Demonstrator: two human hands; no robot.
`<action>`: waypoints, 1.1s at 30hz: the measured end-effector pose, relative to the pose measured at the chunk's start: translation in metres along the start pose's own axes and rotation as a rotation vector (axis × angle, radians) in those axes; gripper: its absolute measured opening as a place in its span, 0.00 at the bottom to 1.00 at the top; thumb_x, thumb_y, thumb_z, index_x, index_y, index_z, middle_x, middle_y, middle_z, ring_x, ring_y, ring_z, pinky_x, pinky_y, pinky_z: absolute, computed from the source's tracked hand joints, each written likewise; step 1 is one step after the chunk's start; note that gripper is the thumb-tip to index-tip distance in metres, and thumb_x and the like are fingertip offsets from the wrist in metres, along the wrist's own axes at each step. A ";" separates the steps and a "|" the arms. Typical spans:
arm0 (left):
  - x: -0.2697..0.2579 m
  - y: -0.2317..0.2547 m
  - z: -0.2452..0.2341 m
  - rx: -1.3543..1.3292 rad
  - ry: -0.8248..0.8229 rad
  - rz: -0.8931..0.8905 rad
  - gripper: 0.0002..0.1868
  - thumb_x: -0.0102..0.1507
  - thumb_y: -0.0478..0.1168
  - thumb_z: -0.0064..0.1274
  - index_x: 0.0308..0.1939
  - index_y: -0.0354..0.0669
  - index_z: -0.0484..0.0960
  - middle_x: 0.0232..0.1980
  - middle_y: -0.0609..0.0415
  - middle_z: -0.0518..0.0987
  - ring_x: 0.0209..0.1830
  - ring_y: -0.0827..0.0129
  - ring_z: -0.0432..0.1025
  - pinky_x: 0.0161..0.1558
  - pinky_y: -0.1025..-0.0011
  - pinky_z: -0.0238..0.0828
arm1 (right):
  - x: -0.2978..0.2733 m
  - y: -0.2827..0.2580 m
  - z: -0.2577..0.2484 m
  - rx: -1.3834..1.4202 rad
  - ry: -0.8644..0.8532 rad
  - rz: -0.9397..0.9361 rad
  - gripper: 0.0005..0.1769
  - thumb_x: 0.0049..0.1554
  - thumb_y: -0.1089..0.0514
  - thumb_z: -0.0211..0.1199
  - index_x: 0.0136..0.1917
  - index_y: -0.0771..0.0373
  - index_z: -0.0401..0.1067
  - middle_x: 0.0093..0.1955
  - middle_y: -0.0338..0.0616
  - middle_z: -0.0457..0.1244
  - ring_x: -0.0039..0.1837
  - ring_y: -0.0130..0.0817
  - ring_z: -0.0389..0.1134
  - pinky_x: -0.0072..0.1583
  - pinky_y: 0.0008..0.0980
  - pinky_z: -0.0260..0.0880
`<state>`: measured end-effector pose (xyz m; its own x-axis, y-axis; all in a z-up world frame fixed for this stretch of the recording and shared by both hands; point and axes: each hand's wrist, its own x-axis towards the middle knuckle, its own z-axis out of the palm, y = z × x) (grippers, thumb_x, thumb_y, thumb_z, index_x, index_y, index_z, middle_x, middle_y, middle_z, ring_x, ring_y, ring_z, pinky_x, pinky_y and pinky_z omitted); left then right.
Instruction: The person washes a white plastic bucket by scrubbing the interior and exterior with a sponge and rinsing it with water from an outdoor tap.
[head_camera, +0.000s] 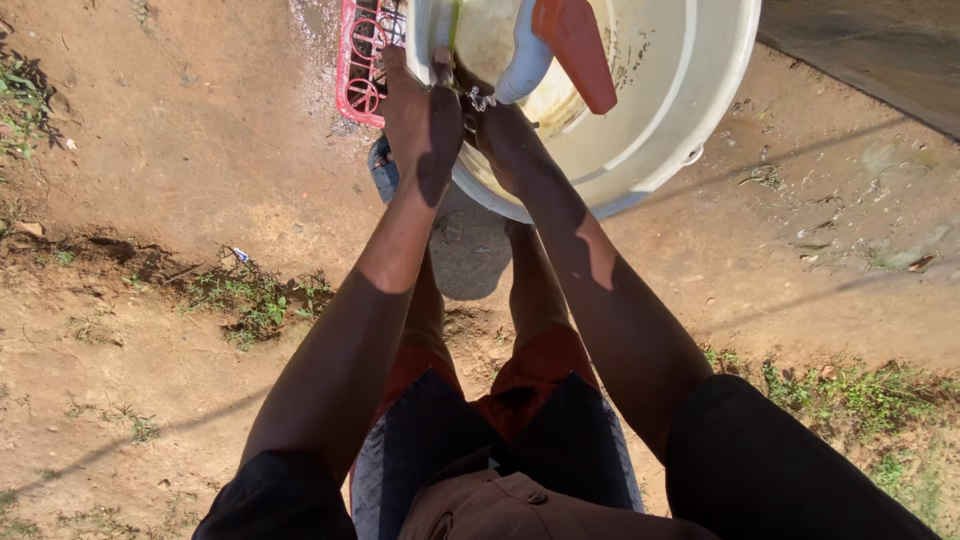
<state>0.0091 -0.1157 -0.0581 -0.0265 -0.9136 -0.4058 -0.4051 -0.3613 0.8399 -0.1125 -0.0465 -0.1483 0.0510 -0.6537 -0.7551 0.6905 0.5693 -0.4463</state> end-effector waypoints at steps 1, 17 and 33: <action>0.017 0.003 -0.004 0.095 0.003 -0.060 0.29 0.80 0.43 0.56 0.80 0.29 0.70 0.47 0.37 0.92 0.38 0.55 0.88 0.42 0.55 0.81 | -0.019 0.013 0.000 -0.564 0.049 -0.080 0.26 0.78 0.55 0.54 0.85 0.54 0.77 0.69 0.37 0.74 0.67 0.28 0.71 0.69 0.37 0.69; -0.063 -0.049 -0.006 0.162 0.024 -0.037 0.38 0.65 0.30 0.59 0.78 0.24 0.66 0.45 0.25 0.87 0.44 0.32 0.84 0.52 0.50 0.84 | 0.102 0.002 -0.094 -0.932 0.255 -0.016 0.30 0.69 0.50 0.66 0.82 0.54 0.68 0.62 0.52 0.72 0.54 0.41 0.75 0.54 0.39 0.79; -0.066 -0.004 0.001 0.034 0.149 -0.008 0.40 0.62 0.27 0.52 0.82 0.33 0.72 0.68 0.27 0.87 0.67 0.32 0.85 0.68 0.48 0.82 | 0.110 0.040 -0.060 -1.272 0.310 0.054 0.29 0.69 0.50 0.73 0.79 0.52 0.68 0.62 0.50 0.74 0.62 0.48 0.78 0.58 0.46 0.78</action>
<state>0.0119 -0.0536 -0.0350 0.1121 -0.9293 -0.3519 -0.4356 -0.3642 0.8232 -0.1225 -0.0660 -0.2779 -0.2275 -0.5714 -0.7885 -0.4760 0.7716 -0.4218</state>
